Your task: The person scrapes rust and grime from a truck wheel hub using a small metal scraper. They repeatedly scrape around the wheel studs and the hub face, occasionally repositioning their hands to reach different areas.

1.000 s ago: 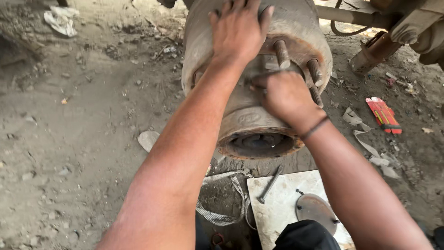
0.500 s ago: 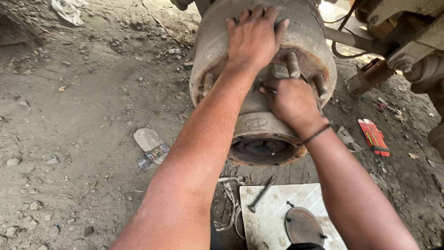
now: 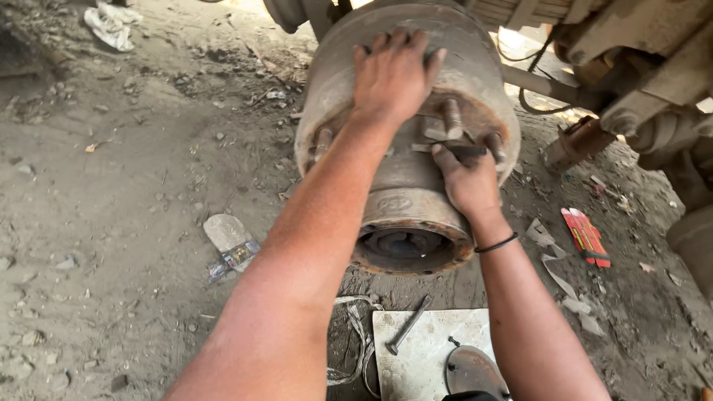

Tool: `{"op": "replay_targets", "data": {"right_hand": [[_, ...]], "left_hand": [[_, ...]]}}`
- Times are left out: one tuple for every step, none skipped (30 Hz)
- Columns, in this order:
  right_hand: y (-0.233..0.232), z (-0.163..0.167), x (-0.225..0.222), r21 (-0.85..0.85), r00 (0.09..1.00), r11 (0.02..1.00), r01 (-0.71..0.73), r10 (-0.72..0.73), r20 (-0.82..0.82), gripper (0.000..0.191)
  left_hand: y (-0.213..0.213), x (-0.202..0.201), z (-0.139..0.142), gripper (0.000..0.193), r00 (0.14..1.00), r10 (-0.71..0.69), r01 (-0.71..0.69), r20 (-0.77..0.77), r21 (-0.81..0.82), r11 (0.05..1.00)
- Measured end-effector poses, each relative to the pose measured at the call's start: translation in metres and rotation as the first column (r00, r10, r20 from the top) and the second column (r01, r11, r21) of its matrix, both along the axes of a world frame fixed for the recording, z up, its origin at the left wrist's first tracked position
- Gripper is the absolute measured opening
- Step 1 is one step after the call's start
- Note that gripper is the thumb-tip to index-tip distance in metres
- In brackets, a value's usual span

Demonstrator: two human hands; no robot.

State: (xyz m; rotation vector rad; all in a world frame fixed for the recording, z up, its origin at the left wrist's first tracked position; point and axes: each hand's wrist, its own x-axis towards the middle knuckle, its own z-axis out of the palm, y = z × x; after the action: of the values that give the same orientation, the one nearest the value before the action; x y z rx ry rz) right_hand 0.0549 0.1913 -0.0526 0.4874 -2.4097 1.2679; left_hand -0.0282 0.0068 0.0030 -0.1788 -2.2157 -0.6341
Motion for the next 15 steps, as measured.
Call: {"op": "replay_targets", "data": {"right_hand": [[0.002, -0.002, 0.000, -0.015, 1.000, 1.000, 0.011, -0.011, -0.007, 0.025], [0.004, -0.003, 0.001, -0.028, 1.000, 0.999, 0.021, -0.022, -0.016, 0.024], [0.005, -0.004, 0.002, -0.042, 0.999, 0.999, 0.029, -0.030, -0.025, 0.023], [0.006, -0.005, 0.001, -0.033, 0.998, 0.999, 0.040, -0.042, -0.055, 0.022], [0.006, -0.005, 0.000, -0.025, 0.995, 0.998, 0.050, -0.052, -0.085, 0.021], [0.007, -0.006, -0.001, -0.018, 0.992, 0.998, 0.061, -0.062, -0.114, 0.021], [0.007, -0.006, -0.002, -0.018, 0.990, 0.996, 0.089, -0.090, -0.107, 0.021], [0.008, -0.007, -0.003, -0.016, 0.988, 0.993, 0.117, -0.118, -0.099, 0.022], [0.009, -0.008, -0.003, -0.014, 0.985, 0.989, 0.147, -0.148, -0.089, 0.023], [0.010, -0.009, -0.003, -0.057, 0.984, 0.989, 0.138, -0.143, -0.102, 0.024], [0.011, -0.009, -0.001, -0.097, 0.984, 0.987, 0.128, -0.139, -0.115, 0.024], [0.011, -0.010, 0.001, -0.135, 0.983, 0.984, 0.116, -0.133, -0.129, 0.025], [0.011, -0.010, 0.004, -0.174, 0.981, 0.972, 0.158, -0.175, -0.081, 0.025], [0.009, -0.009, 0.008, -0.211, 0.977, 0.957, 0.200, -0.212, -0.033, 0.024], [0.007, -0.008, 0.011, -0.244, 0.969, 0.939, 0.242, -0.245, 0.017, 0.023]], "left_hand": [[0.000, 0.001, 0.001, 0.045, 1.000, -0.003, 0.003, 0.016, 0.001, 1.000], [0.000, 0.003, 0.001, 0.045, 1.000, -0.004, 0.004, 0.031, 0.003, 1.000], [-0.001, 0.005, 0.001, 0.045, 0.999, -0.012, 0.011, 0.045, 0.005, 1.000], [-0.001, 0.007, 0.002, 0.045, 0.998, -0.017, 0.017, 0.059, 0.006, 1.000], [-0.002, 0.009, 0.002, 0.045, 0.997, -0.021, 0.020, 0.074, 0.006, 1.000], [-0.002, 0.010, 0.003, 0.045, 0.996, -0.024, 0.024, 0.084, 0.000, 1.000], [-0.003, 0.011, 0.004, 0.046, 0.995, -0.028, 0.028, 0.095, -0.005, 1.000], [-0.003, 0.012, 0.005, 0.046, 0.994, -0.032, 0.033, 0.108, -0.008, 0.999], [-0.003, 0.011, 0.006, 0.047, 0.992, -0.034, 0.036, 0.121, -0.012, 0.999], [-0.003, 0.011, 0.006, 0.048, 0.990, -0.038, 0.041, 0.136, -0.016, 0.999], [-0.003, 0.010, 0.006, 0.049, 0.988, -0.042, 0.045, 0.152, -0.017, 0.999], [-0.003, 0.010, 0.006, 0.050, 0.990, -0.035, 0.039, 0.139, -0.022, 0.999], [-0.002, 0.009, 0.006, 0.050, 0.992, -0.027, 0.031, 0.126, -0.027, 0.999], [-0.002, 0.008, 0.005, 0.050, 0.994, -0.017, 0.021, 0.112, -0.032, 0.999], [-0.002, 0.008, 0.004, 0.051, 0.993, -0.014, 0.018, 0.114, -0.039, 0.999]]}}
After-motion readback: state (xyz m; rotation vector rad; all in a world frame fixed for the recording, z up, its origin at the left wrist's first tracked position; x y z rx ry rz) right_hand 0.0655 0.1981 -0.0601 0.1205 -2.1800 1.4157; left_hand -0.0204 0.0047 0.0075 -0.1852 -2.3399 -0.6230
